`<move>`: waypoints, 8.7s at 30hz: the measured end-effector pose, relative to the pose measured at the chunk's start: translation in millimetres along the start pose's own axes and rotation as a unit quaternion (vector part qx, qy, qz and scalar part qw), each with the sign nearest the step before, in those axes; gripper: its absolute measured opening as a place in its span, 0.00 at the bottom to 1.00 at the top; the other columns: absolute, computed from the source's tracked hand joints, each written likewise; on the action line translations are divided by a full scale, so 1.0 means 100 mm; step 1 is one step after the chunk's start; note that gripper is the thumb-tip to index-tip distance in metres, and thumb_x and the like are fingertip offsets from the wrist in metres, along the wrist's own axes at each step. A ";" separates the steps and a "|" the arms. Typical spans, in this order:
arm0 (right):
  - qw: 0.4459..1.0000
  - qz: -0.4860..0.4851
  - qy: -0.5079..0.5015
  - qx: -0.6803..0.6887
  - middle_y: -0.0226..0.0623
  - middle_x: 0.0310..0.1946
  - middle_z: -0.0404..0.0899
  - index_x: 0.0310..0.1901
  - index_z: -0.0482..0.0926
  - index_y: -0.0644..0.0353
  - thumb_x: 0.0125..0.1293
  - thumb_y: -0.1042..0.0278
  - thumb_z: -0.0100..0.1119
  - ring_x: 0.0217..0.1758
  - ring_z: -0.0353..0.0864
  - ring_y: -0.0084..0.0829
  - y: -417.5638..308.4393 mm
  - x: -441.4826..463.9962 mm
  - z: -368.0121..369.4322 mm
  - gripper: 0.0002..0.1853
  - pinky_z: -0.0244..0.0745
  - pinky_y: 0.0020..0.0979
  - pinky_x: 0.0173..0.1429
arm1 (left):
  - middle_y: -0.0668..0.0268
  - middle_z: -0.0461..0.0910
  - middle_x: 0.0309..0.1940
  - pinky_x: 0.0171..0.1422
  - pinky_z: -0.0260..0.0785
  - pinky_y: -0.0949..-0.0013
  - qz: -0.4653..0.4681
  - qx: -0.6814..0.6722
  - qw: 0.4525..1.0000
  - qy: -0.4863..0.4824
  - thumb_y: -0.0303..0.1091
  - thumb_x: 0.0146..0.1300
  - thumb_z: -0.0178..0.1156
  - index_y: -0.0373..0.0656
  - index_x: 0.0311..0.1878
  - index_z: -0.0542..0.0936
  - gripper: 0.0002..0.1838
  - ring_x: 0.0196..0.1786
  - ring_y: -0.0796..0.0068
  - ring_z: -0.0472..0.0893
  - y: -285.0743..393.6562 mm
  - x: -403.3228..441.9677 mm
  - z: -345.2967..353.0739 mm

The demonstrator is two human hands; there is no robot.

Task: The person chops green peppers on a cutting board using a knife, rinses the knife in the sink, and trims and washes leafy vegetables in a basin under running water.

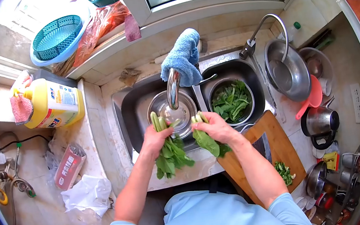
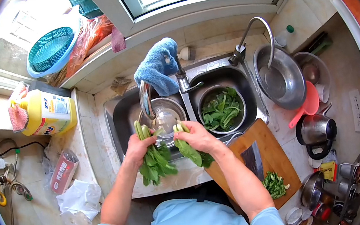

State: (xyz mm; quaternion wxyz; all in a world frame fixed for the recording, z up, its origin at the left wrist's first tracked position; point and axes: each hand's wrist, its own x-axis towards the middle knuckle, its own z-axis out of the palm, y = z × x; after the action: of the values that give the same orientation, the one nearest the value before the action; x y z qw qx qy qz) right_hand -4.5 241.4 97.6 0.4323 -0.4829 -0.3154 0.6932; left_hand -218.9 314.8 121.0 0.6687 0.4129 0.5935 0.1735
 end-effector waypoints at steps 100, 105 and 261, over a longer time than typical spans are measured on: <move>0.981 0.006 0.188 0.034 0.29 0.34 0.82 0.39 0.83 0.68 0.59 0.77 0.59 0.34 0.79 0.21 0.77 -0.75 -0.37 0.08 0.75 0.26 0.40 | 0.46 0.82 0.37 0.49 0.73 0.51 0.193 0.326 0.909 0.174 0.34 0.56 0.59 0.42 0.44 0.80 0.13 0.44 0.42 0.81 -0.02 0.65 -1.05; 0.975 -0.142 0.167 -0.046 0.16 0.22 0.72 0.28 0.79 0.65 0.63 0.72 0.61 0.25 0.67 0.13 0.45 0.35 0.04 0.07 0.63 0.23 0.28 | 0.50 0.85 0.40 0.55 0.74 0.58 0.161 0.229 0.905 0.320 0.35 0.55 0.63 0.40 0.49 0.83 0.18 0.47 0.52 0.84 -0.05 -0.02 -1.76; 0.948 -0.023 0.252 -0.191 0.30 0.20 0.73 0.30 0.74 0.63 0.60 0.45 0.70 0.26 0.70 0.23 0.09 0.33 0.17 0.26 0.69 0.30 0.32 | 0.63 0.85 0.37 0.45 0.77 0.67 0.035 0.109 0.991 -0.064 0.25 0.63 0.61 0.36 0.46 0.80 0.09 0.38 0.72 0.84 0.04 0.82 -0.43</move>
State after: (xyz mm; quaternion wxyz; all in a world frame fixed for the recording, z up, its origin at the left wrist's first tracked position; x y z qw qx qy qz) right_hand -28.8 266.7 82.4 0.4132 -0.7080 -0.3340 0.4652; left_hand -239.3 391.3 73.0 0.6497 0.5141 0.5502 0.1043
